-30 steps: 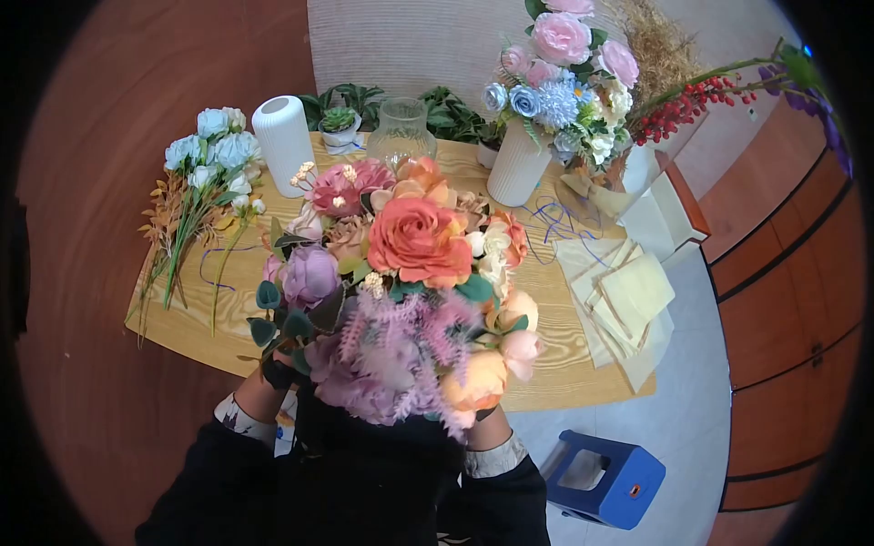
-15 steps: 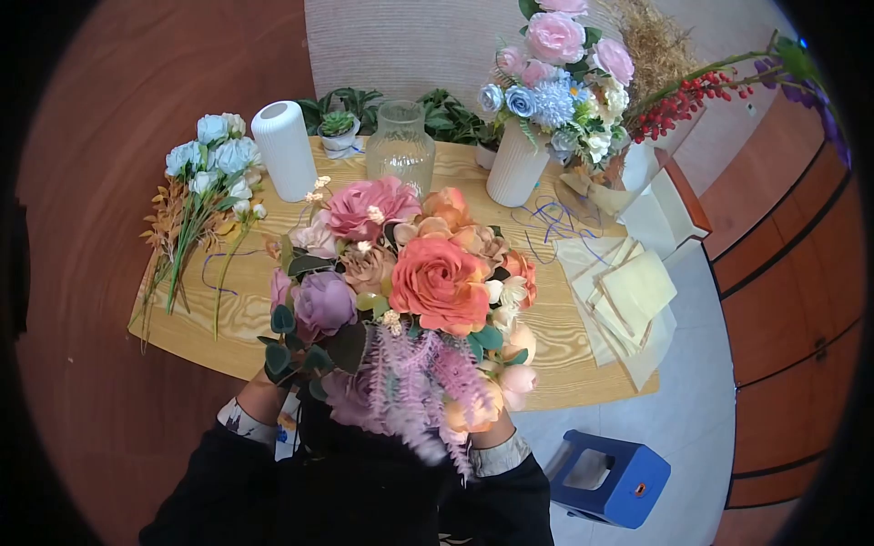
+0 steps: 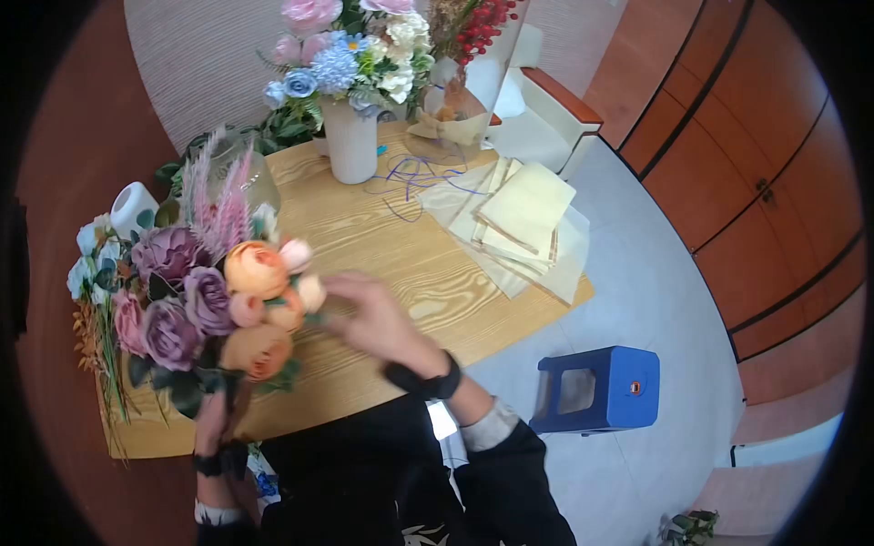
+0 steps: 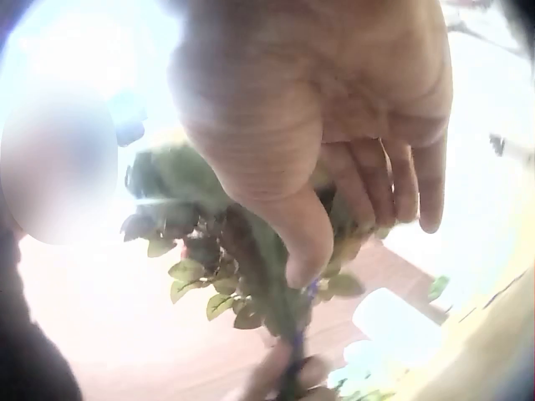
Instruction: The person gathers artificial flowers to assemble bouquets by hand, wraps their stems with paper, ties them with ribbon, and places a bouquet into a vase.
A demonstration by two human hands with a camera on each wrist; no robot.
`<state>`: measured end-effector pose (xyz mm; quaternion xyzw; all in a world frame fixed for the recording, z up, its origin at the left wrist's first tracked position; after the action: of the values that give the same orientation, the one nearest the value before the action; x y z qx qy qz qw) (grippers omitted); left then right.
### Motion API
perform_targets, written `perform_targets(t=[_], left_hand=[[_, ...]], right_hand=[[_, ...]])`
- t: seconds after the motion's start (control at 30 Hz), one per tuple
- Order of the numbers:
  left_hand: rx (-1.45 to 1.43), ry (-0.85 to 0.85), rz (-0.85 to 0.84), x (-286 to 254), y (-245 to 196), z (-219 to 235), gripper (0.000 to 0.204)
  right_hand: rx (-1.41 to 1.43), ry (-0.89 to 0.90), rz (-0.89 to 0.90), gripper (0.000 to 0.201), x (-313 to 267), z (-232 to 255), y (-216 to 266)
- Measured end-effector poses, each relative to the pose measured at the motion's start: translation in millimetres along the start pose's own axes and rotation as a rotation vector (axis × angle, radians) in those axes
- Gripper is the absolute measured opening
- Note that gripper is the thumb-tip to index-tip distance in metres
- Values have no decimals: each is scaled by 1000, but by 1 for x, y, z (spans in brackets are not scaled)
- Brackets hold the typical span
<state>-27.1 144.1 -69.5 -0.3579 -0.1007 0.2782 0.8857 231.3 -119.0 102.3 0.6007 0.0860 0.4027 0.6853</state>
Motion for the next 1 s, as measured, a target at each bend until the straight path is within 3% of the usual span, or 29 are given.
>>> perform_targets(t=[0.03,0.1,0.23,0.3,0.37,0.43,0.57,0.7,0.77,0.83,0.9,0.93,0.97,1.0], left_hand=[[-473,-23,125,-5,-115,27,21],[-855,-48,318,-11,-94,27,21],[-850,-31,262,-18,-83,31,25],[-809,-71,297,-19,-76,30,25],[-799,-71,319,-19,-76,26,26],[-787,-68,347,-21,-76,23,27],[-770,-42,327,-21,-81,22,26],[-731,-26,318,-20,-86,22,25],[-774,8,351,-18,-92,20,21],[-834,27,381,-19,-92,20,16],[-807,36,369,-21,-82,19,15],[-806,22,359,-21,-84,20,18],[-809,27,340,-21,-87,22,20],[-803,-20,359,-23,-83,28,20]], right_hand=[[-111,-78,-10,19,-3,29,-17],[-258,-328,-222,18,-12,90,-48],[-878,-531,41,28,-12,190,-74],[-999,-496,9,31,-12,214,-89],[-1114,-450,-11,34,-8,225,-94],[-1097,-278,-268,35,-8,231,-114],[-966,-223,-368,31,-10,227,-135],[-1063,-276,-342,26,-13,228,-135],[-1061,-282,-185,33,-14,230,-132],[-1066,-238,-224,43,-17,242,-147],[-907,-244,-238,44,-25,270,-199],[-850,-214,-405,44,-20,258,-184],[-935,-190,-199,36,-18,260,-189],[-971,-185,-215,31,-14,248,-180]])
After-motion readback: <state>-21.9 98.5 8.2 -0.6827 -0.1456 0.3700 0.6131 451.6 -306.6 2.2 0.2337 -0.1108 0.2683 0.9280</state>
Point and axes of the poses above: each hand's wrist, its own x-axis towards the middle knuckle, its own z-axis out of the back of the hand, y = z × x, the point moved 6 cm from there along x, towards the middle knuckle, and after that the axes turned 2 degrees about -y, right-handed, at the moved point
